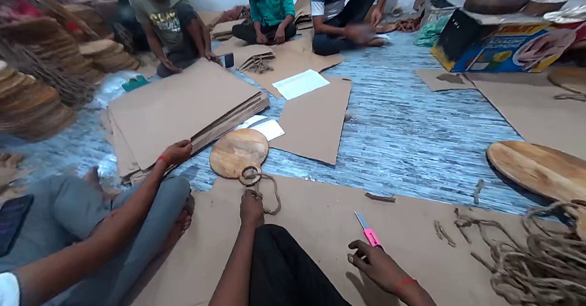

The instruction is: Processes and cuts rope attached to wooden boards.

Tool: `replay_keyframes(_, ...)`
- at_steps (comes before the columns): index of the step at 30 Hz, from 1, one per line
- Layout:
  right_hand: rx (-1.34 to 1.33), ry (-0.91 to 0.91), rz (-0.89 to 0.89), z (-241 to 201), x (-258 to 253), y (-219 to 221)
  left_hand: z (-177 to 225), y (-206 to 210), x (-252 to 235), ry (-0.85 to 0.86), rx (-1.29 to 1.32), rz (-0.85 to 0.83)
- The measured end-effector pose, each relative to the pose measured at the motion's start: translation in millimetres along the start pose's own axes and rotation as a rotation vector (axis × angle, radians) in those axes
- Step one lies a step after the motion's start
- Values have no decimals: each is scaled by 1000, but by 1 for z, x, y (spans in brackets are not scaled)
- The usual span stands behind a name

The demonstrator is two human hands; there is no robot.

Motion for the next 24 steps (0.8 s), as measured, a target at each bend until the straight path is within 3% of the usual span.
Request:
replay_keyframes(3, 9, 0, -34, -4, 0, 3, -5, -7, 6, -15, 29, 49)
replay_keyframes(9, 1, -4, -51, -14, 1, 2, -9, 2, 14, 10, -522, -109)
replay_keyframes(15, 21, -15, -67, -20, -1, 6, 6, -9, 7, 13, -494, 42)
replay_keyframes(19, 0, -37, -36, -24, -2, 6, 29, 11, -1, -31, -581, -61)
replay_keyframes(21, 9, -40, -31, -23, -3, 5, 56, 24, 24, 32, -594, -136)
replay_keyframes(24, 24, -60, -37, -27, -8, 5, 84, 58, 96, 293, -570, -231)
Point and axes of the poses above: each hand's wrist, its own x-axis away from the middle knuckle, its own y-axis out of the palm, z = x × y, the point moved 7 cm from there along -x, towards the middle knuckle, and after that the axes turned 9 degrees about -y, right-handed, at the moved point
